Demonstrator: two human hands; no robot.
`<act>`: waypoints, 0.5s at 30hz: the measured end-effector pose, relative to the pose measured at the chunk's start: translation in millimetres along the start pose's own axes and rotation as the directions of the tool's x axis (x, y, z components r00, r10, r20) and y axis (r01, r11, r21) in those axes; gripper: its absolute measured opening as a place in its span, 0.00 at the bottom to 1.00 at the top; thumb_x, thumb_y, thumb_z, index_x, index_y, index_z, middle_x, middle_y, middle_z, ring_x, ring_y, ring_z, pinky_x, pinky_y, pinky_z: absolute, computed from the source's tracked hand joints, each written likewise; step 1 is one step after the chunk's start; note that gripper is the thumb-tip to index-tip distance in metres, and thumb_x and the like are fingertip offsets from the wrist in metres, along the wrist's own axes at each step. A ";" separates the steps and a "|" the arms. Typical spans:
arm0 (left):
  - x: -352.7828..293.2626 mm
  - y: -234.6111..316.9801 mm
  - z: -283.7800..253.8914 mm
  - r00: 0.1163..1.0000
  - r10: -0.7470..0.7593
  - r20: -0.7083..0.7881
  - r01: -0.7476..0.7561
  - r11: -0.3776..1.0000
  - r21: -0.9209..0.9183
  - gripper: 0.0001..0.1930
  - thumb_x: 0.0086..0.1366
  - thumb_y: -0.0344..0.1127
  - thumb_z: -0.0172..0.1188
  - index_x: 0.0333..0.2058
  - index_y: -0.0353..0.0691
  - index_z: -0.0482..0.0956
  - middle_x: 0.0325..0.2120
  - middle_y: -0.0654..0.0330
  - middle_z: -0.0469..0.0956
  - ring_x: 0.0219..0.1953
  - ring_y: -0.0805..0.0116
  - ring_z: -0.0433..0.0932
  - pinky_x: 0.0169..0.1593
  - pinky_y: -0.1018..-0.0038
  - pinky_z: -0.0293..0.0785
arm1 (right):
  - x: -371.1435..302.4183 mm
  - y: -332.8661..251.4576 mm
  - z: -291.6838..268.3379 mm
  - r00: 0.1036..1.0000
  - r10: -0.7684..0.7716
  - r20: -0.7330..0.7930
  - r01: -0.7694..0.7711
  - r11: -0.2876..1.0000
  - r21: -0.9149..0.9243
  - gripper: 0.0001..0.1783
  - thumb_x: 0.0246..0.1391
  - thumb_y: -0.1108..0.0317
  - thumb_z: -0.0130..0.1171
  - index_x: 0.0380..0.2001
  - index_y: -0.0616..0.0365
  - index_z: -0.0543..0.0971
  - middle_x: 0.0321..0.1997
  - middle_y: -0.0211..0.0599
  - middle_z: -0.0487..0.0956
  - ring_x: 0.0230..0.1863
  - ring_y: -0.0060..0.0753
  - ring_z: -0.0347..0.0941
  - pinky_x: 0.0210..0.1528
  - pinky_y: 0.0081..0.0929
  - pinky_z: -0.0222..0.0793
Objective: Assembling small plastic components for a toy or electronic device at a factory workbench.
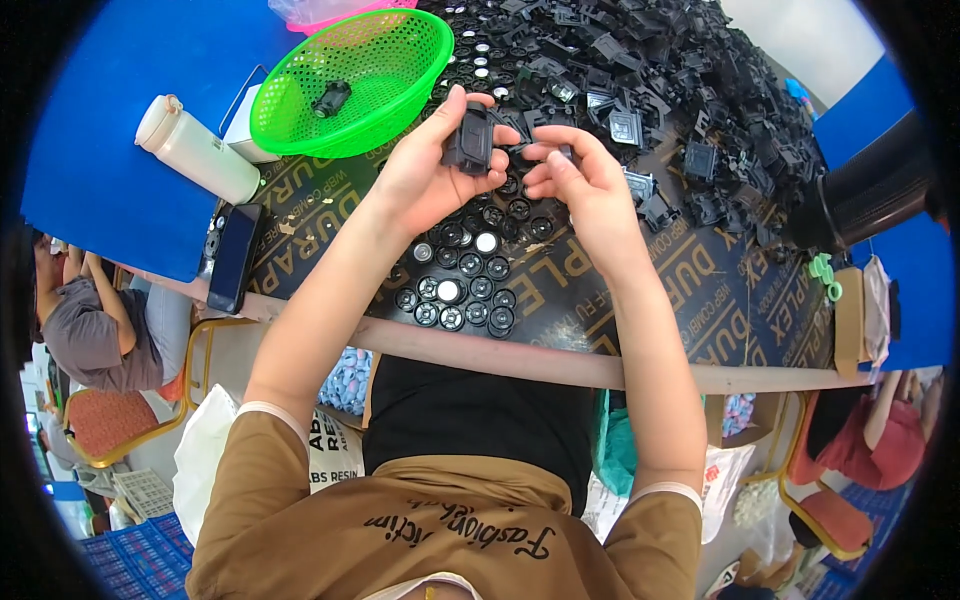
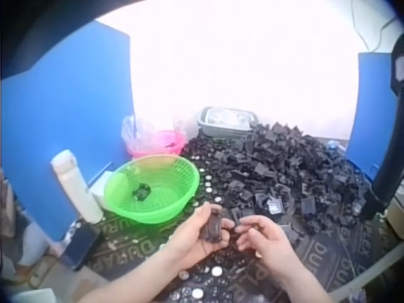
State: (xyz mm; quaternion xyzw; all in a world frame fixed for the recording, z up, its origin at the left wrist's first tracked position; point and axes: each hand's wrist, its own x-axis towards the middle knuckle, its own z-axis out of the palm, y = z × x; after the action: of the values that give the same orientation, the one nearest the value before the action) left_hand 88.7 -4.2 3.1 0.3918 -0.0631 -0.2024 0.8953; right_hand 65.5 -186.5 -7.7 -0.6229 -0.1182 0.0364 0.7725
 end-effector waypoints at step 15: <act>1.1 -10.9 5.5 0.994 -0.088 -0.063 0.066 0.956 -0.287 0.19 0.69 0.52 0.40 0.42 0.44 0.68 0.28 0.53 0.75 0.32 0.61 0.75 0.37 0.65 0.72 | -14.3 -0.6 35.8 0.694 -0.667 0.271 0.616 0.353 -0.704 0.13 0.38 0.78 0.64 0.31 0.59 0.76 0.32 0.38 0.77 0.34 0.38 0.76 0.34 0.29 0.72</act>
State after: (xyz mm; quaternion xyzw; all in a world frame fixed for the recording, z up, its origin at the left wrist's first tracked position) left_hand 84.8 -15.1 -1.1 0.2685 0.0155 -0.2294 0.9355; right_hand 43.4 -155.3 -2.1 -0.7866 -0.3311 -0.3398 0.3952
